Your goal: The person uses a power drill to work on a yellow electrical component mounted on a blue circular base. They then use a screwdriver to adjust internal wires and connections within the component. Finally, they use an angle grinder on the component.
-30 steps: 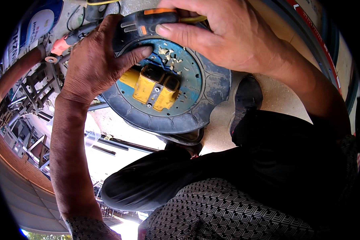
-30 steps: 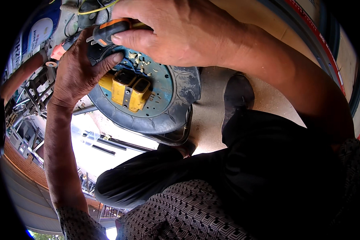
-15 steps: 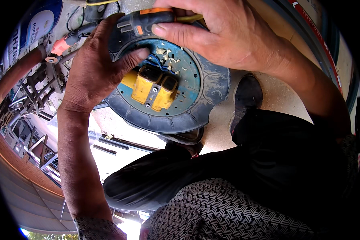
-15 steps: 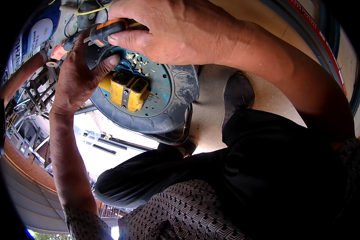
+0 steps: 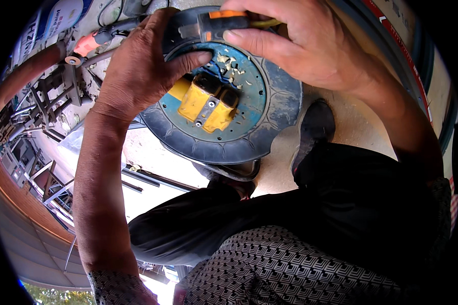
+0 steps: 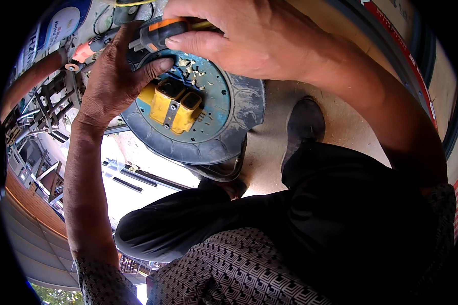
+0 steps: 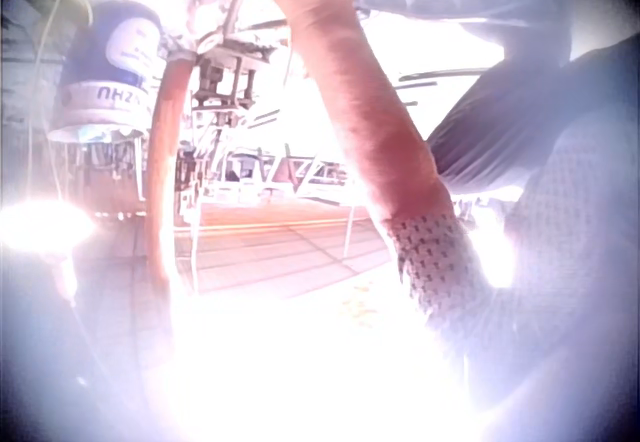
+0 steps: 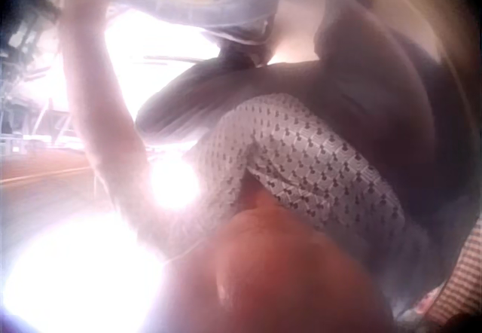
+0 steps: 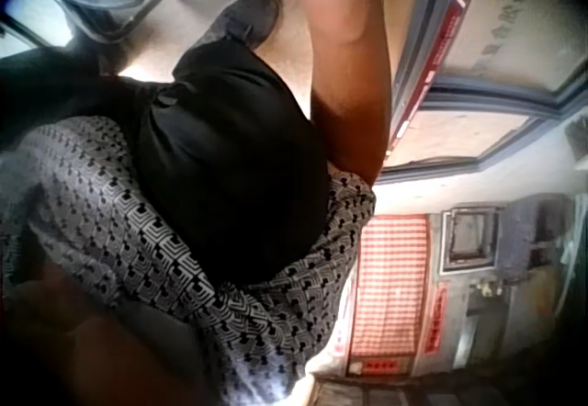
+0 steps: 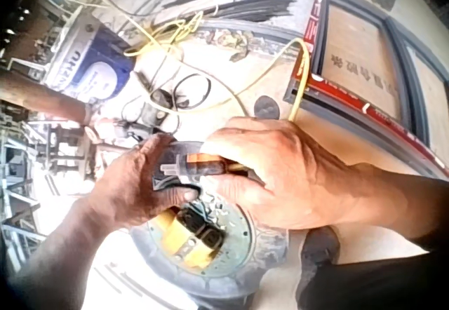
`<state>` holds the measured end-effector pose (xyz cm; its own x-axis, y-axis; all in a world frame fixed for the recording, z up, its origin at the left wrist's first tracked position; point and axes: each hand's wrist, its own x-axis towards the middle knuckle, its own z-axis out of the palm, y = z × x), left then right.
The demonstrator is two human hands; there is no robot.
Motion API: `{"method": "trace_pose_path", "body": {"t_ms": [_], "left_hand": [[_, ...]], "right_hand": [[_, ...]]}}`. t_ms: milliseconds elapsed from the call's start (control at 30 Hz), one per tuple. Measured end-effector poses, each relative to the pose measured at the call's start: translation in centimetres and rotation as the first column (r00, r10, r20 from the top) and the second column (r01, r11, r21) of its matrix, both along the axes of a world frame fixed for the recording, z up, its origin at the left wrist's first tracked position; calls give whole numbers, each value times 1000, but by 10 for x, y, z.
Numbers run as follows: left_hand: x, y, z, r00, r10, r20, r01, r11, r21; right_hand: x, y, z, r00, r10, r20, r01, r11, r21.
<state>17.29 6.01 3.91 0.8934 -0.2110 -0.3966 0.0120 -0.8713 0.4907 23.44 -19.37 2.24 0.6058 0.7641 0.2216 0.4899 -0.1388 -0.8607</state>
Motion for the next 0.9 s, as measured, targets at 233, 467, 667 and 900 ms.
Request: {"method": "trace_pose_path", "body": {"t_ms": [233, 467, 667, 900], "left_hand": [[-9, 12, -6, 987, 124, 103, -105, 980, -169], [-67, 41, -7, 807, 576, 131, -523, 800, -294], [-129, 58, -27, 631, 775, -25, -753, 604, -262], [-162, 31, -51, 431, 868, -247, -858, 309, -410]], "right_hand": [[18, -4, -12, 947, 203, 251, -241, 961, 133], [20, -2, 19, 845, 393, 363, -356, 919, -167], [21, 2, -6, 864, 348, 365, -365, 931, -23], [30, -1, 18, 790, 465, 399, -430, 885, -179]]}}
